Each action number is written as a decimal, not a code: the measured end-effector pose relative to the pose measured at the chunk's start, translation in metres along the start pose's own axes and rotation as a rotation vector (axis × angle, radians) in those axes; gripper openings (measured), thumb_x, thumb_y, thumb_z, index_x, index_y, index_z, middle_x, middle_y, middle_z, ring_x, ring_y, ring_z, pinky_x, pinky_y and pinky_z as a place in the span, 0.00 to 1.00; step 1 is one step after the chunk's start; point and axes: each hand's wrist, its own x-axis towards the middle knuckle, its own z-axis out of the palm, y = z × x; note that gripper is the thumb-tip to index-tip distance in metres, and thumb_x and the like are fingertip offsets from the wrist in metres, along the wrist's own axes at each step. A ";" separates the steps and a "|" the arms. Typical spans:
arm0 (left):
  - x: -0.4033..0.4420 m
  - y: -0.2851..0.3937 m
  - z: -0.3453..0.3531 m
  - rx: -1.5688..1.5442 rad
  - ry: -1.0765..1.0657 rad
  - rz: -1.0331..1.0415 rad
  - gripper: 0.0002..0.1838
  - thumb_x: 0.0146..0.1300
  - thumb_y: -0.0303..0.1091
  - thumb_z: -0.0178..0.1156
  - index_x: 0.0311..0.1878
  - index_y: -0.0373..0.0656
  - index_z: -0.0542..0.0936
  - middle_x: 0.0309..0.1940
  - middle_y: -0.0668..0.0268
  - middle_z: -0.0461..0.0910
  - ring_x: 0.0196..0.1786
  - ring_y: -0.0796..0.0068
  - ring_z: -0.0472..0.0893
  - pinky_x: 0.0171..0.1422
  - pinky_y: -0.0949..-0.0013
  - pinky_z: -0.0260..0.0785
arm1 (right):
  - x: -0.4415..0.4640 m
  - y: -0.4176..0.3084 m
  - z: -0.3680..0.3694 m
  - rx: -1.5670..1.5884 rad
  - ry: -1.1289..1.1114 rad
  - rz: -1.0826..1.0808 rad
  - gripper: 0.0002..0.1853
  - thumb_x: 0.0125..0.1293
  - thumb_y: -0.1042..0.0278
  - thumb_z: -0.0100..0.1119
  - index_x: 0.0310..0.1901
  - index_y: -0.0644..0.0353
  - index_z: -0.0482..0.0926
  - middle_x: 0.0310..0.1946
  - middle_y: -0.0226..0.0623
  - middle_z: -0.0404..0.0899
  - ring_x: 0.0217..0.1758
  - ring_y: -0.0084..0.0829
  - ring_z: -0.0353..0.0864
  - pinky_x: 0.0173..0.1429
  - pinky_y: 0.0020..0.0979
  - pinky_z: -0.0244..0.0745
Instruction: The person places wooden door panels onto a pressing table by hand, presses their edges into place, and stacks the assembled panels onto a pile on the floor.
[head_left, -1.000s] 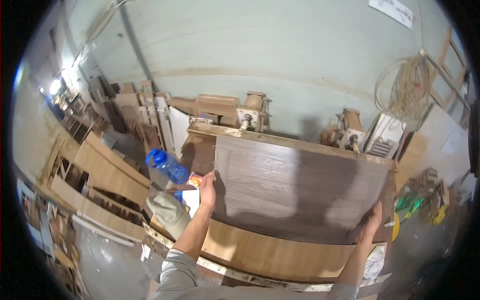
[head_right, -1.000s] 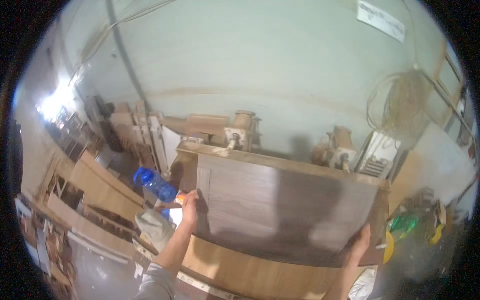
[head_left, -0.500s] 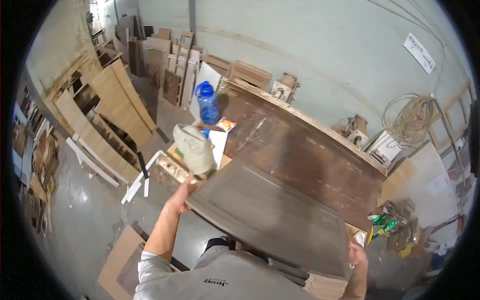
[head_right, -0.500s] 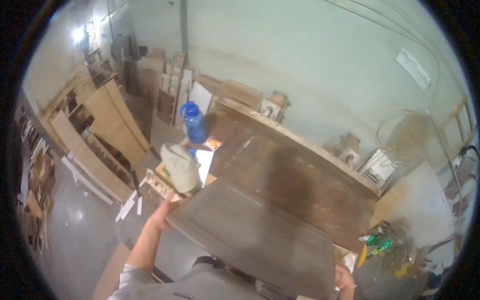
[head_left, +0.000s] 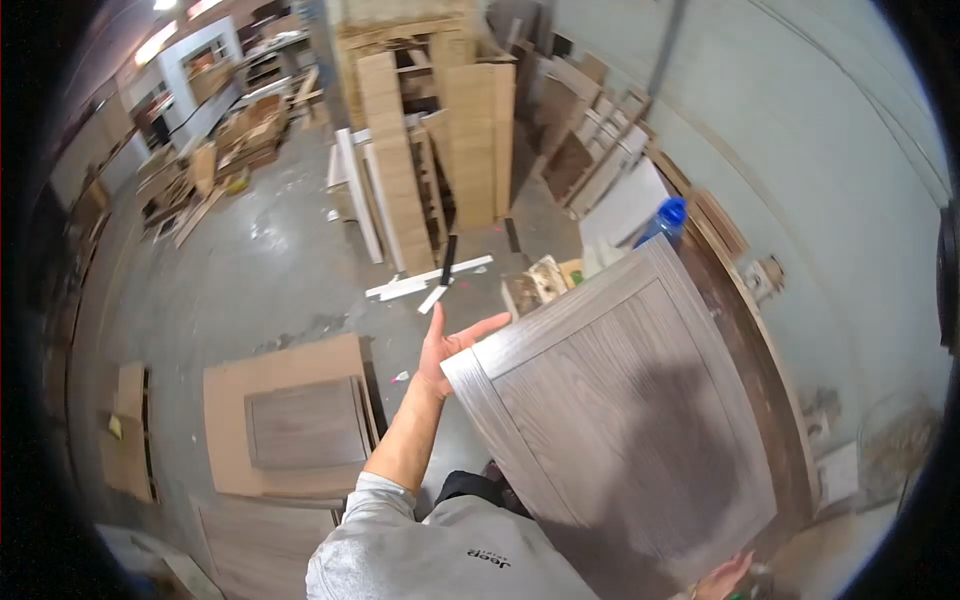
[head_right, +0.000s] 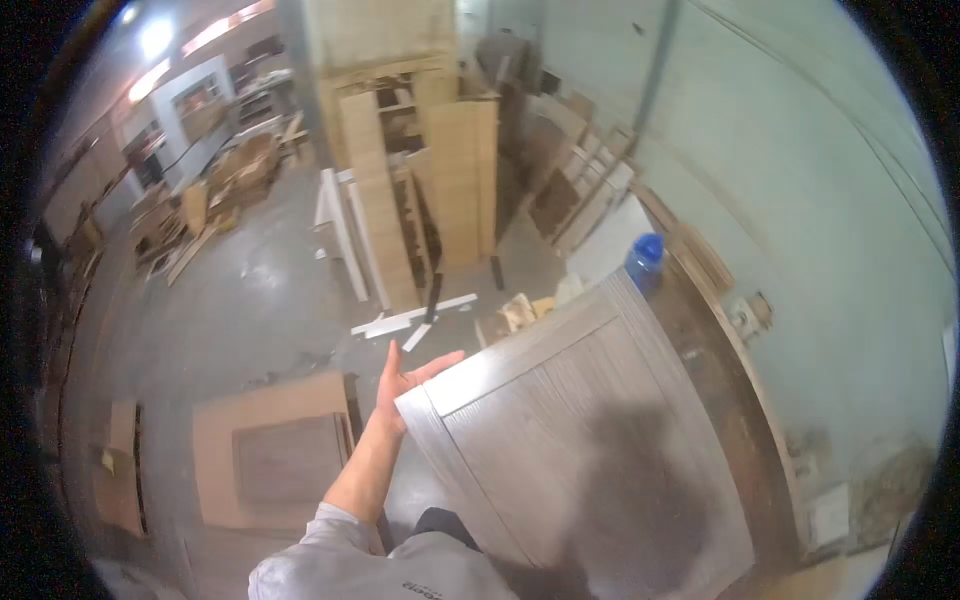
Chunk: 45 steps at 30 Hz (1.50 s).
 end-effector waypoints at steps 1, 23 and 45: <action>-0.017 0.001 0.005 -0.056 0.045 0.083 0.55 0.61 0.79 0.31 0.71 0.33 0.60 0.66 0.46 0.67 0.67 0.51 0.70 0.71 0.51 0.61 | 0.001 0.003 0.032 -0.223 -0.040 -0.100 0.23 0.70 0.54 0.53 0.60 0.60 0.72 0.48 0.41 0.79 0.43 0.35 0.78 0.43 0.36 0.75; -0.302 -0.135 -0.425 -0.600 1.877 0.157 0.49 0.60 0.57 0.61 0.72 0.33 0.54 0.70 0.48 0.62 0.69 0.52 0.67 0.71 0.57 0.58 | -0.365 0.386 0.460 -1.282 -1.267 -0.623 0.29 0.66 0.59 0.59 0.58 0.79 0.70 0.55 0.55 0.75 0.57 0.41 0.73 0.63 0.36 0.65; -0.547 0.079 -0.637 -0.778 2.140 0.731 0.32 0.73 0.44 0.51 0.73 0.37 0.57 0.70 0.50 0.62 0.71 0.55 0.63 0.74 0.55 0.54 | -0.664 0.892 0.404 -1.679 -1.639 0.201 0.10 0.69 0.60 0.59 0.37 0.58 0.74 0.26 0.29 0.68 0.28 0.21 0.68 0.32 0.27 0.72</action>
